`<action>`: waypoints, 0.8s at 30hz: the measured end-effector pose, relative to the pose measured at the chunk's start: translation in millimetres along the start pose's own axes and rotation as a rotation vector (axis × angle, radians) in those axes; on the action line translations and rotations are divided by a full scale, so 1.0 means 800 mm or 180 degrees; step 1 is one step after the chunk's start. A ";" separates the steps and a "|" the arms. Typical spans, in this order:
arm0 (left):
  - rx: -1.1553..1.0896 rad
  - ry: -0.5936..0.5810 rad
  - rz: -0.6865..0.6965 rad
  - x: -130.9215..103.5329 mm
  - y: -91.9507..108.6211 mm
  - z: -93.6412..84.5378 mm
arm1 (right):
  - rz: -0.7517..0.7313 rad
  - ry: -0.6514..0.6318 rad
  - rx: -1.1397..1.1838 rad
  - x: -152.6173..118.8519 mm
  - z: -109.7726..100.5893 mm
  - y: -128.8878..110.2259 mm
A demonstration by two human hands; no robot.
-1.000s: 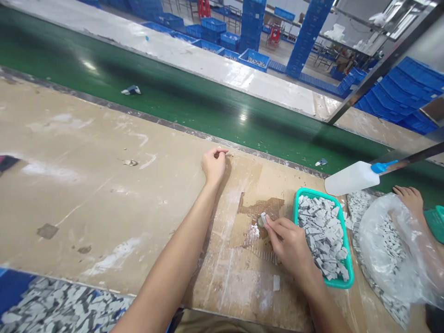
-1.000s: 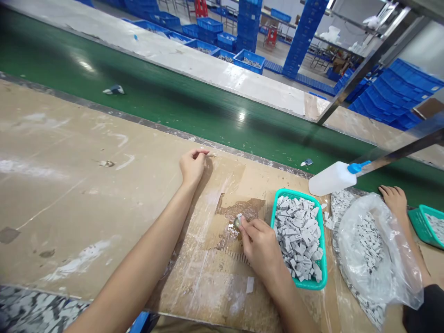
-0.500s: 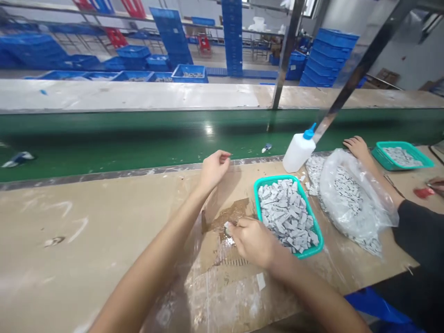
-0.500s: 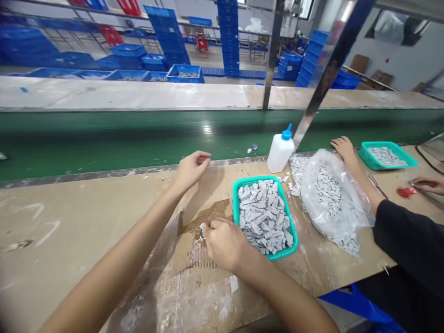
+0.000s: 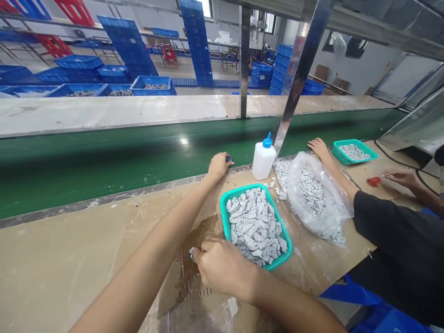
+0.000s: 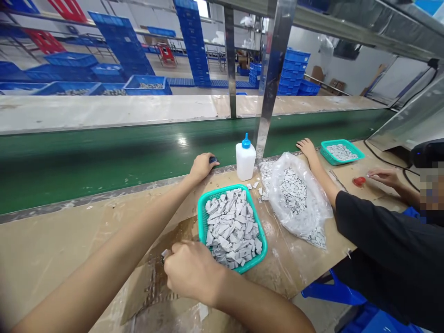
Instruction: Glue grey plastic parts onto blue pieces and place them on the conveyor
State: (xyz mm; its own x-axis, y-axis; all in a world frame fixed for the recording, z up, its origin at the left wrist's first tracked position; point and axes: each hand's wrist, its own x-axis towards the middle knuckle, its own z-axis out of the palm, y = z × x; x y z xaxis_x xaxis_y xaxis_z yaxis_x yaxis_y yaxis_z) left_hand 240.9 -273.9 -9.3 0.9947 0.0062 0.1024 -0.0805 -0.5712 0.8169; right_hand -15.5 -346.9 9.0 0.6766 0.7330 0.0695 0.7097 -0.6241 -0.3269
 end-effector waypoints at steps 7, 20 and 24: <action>-0.1313 0.0095 -0.0554 -0.073 -0.008 -0.083 | 0.0034 0.0041 0.0004 0.000 0.002 0.000; -0.2345 -0.0101 -0.1274 -0.323 -0.066 -0.167 | -0.0149 0.2010 0.1575 -0.008 0.006 -0.001; -0.2385 -0.0574 -0.1074 -0.336 -0.057 -0.157 | -0.0388 0.2114 0.1614 -0.009 -0.006 -0.006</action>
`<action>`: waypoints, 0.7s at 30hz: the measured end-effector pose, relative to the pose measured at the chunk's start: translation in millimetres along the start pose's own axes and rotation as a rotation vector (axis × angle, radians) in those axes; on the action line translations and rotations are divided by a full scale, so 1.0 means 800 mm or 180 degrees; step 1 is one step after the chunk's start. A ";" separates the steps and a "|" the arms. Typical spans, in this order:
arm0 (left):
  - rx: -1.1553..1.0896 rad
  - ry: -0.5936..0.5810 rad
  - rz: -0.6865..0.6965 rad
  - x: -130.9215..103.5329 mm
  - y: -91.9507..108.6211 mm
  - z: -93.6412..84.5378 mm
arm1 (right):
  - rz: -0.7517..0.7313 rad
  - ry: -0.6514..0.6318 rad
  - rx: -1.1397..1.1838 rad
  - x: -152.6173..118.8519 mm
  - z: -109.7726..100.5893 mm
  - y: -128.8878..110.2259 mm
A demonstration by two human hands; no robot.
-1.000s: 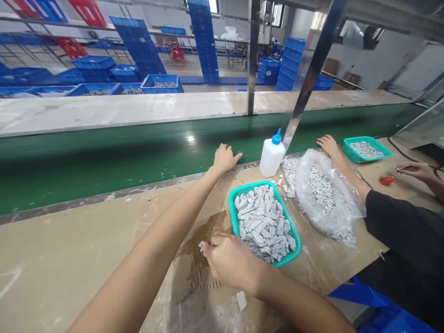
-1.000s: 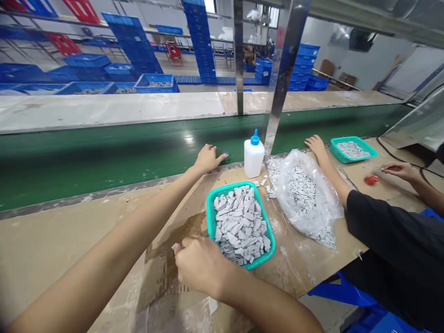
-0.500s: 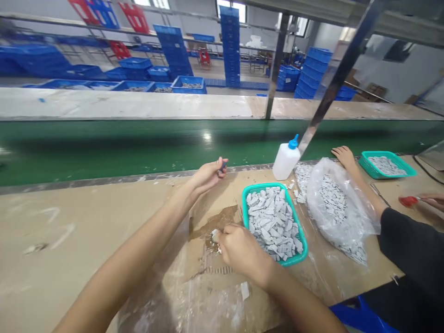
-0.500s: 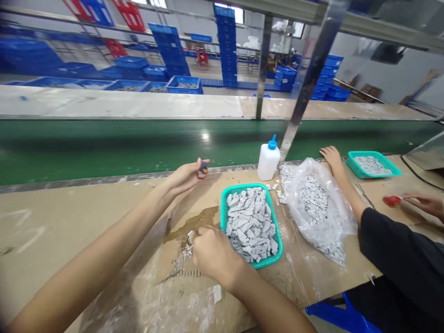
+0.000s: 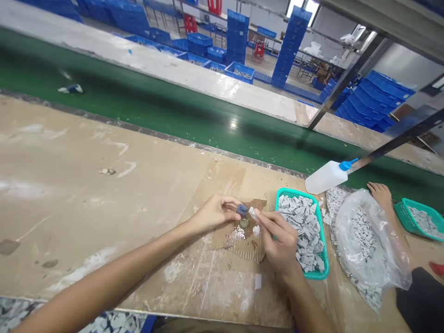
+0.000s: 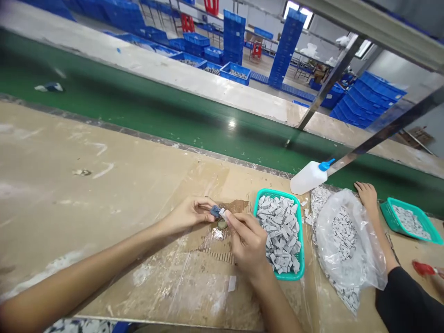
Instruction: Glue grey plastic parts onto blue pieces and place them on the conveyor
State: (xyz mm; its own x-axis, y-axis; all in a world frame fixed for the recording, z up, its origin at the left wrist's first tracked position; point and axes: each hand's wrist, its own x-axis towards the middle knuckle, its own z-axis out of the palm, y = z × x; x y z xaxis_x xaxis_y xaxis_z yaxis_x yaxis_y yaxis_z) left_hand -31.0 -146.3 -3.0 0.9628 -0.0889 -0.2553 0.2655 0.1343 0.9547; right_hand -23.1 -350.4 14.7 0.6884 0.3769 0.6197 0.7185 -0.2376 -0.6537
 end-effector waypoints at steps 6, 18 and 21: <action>-0.0092 -0.0267 -0.0022 -0.009 0.001 0.009 | -0.0037 -0.0338 -0.0062 0.001 -0.001 -0.001; 0.0195 -0.0144 0.0308 -0.026 -0.002 0.019 | -0.0065 -0.0670 -0.0166 -0.005 -0.001 0.006; 0.0286 -0.0078 0.0415 -0.030 -0.004 0.021 | -0.0014 -0.0732 -0.0027 -0.007 0.001 0.010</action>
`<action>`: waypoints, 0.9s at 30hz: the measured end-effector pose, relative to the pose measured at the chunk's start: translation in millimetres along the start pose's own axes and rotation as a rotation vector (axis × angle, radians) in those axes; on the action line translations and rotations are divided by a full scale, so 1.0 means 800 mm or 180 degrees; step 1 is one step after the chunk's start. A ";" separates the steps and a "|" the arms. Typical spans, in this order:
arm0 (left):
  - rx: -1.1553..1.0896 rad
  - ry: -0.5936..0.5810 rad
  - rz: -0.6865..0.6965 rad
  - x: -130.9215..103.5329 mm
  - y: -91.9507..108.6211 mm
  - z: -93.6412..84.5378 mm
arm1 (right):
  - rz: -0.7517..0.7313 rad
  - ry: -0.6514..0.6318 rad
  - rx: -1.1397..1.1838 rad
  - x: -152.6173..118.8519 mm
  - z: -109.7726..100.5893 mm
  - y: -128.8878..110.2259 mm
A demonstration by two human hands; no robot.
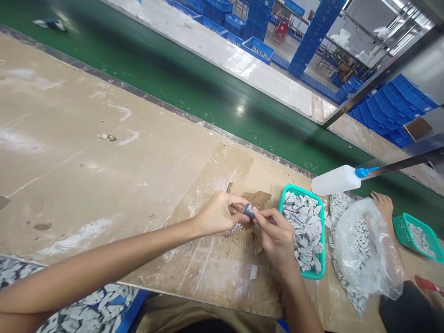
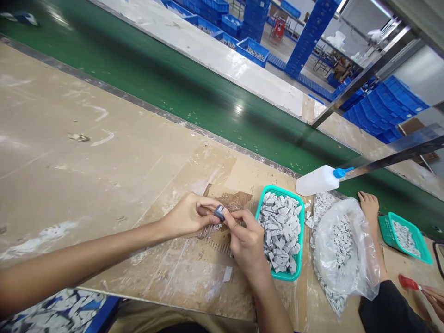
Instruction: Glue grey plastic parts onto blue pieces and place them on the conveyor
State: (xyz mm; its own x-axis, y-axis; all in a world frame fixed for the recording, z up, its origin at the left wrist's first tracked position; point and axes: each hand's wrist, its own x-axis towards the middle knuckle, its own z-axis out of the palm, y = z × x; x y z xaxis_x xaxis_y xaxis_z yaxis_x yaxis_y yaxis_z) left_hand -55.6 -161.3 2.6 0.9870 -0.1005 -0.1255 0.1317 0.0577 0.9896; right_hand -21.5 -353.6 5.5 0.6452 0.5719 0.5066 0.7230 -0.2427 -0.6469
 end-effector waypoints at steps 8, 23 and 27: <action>-0.0208 0.0161 -0.0061 0.007 0.004 -0.004 | 0.0394 -0.0171 0.0120 0.012 0.005 -0.005; -0.0490 0.1014 -0.0212 0.113 0.028 -0.068 | 0.1573 0.1472 -0.0080 0.010 -0.015 0.000; 0.1760 0.1987 -0.0012 0.222 0.054 -0.107 | 0.1573 0.1286 -0.0226 0.011 -0.010 0.000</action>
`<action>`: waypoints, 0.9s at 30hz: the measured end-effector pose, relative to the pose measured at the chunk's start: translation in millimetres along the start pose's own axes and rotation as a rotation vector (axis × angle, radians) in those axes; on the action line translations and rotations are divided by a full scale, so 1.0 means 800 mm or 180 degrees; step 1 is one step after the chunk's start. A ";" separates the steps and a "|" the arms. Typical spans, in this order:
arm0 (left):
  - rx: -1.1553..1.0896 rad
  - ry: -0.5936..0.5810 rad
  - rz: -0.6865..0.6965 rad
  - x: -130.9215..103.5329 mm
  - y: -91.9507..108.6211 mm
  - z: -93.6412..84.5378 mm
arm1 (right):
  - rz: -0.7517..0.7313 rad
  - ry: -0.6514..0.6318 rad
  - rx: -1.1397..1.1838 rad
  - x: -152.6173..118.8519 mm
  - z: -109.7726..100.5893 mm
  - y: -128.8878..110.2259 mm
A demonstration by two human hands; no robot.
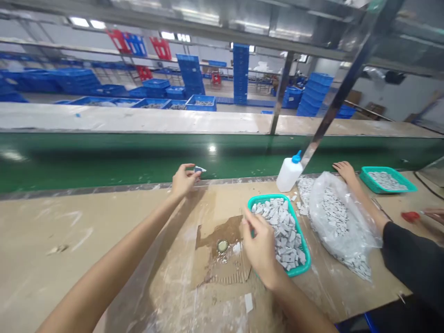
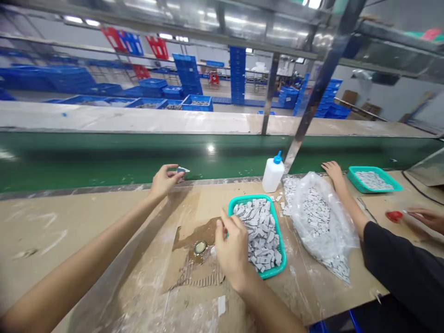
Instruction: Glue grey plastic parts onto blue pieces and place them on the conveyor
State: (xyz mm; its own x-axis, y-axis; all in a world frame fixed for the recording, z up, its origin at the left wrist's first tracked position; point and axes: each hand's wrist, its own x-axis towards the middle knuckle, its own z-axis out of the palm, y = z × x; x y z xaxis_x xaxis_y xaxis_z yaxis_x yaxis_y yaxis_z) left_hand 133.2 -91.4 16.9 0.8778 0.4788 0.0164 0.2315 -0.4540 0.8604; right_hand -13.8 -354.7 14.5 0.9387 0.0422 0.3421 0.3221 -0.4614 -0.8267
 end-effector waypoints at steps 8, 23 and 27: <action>0.1089 0.0318 0.0035 0.074 0.013 0.020 | -0.0241 -0.0294 -0.0303 -0.005 0.012 0.008; 0.0920 0.0390 0.0619 -0.056 -0.072 -0.010 | -0.0040 -0.0535 -0.1845 0.047 -0.057 0.037; 0.0481 0.0625 0.0367 -0.059 -0.070 -0.019 | -0.0348 -0.1191 -0.1943 0.073 -0.047 0.045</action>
State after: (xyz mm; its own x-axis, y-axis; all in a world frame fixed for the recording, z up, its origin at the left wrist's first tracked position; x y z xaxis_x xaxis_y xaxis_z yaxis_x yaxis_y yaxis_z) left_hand 72.7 -77.4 -24.3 0.8073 0.5472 0.2210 0.2076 -0.6138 0.7616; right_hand 48.3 -402.4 21.7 0.9194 0.3666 0.1424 0.3931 -0.8451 -0.3622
